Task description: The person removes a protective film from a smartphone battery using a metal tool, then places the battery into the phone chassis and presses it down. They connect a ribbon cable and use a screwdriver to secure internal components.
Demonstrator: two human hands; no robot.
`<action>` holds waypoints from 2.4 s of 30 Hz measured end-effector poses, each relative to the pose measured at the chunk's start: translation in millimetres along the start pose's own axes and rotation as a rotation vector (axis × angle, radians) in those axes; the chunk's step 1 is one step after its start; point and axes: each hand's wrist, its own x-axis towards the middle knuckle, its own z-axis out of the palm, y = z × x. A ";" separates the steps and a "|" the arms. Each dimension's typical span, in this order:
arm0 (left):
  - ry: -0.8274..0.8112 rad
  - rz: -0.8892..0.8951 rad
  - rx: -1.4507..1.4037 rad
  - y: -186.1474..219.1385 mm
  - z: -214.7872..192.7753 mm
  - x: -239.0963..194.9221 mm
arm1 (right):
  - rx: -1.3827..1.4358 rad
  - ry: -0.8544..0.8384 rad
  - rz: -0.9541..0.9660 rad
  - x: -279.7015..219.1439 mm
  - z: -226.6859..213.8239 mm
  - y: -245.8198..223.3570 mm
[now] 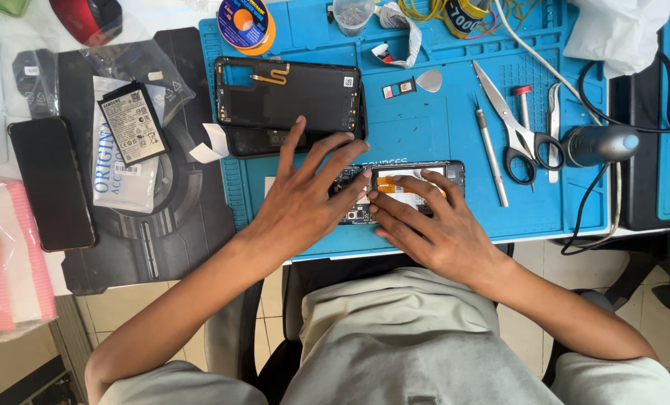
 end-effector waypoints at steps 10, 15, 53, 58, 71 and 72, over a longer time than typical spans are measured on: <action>0.048 -0.052 -0.148 -4.8 1.8 -1.0 | 0.019 -0.011 0.005 2.3 -2.4 -1.0; 0.025 -0.012 -0.086 -4.9 0.6 0.1 | 0.021 -0.011 0.006 3.3 -3.1 -0.8; -0.111 0.196 0.096 -19.3 -5.3 7.9 | 0.041 0.002 0.048 4.3 -5.5 0.4; -0.139 0.193 0.106 -19.1 -5.7 7.6 | 0.059 0.016 0.027 4.3 -5.1 0.7; -0.154 0.224 0.115 -17.7 -10.1 11.6 | 0.057 0.044 0.015 0.2 -5.9 0.7; -0.168 0.232 0.135 -18.0 -10.6 12.3 | 0.054 0.030 0.058 1.0 -5.9 1.1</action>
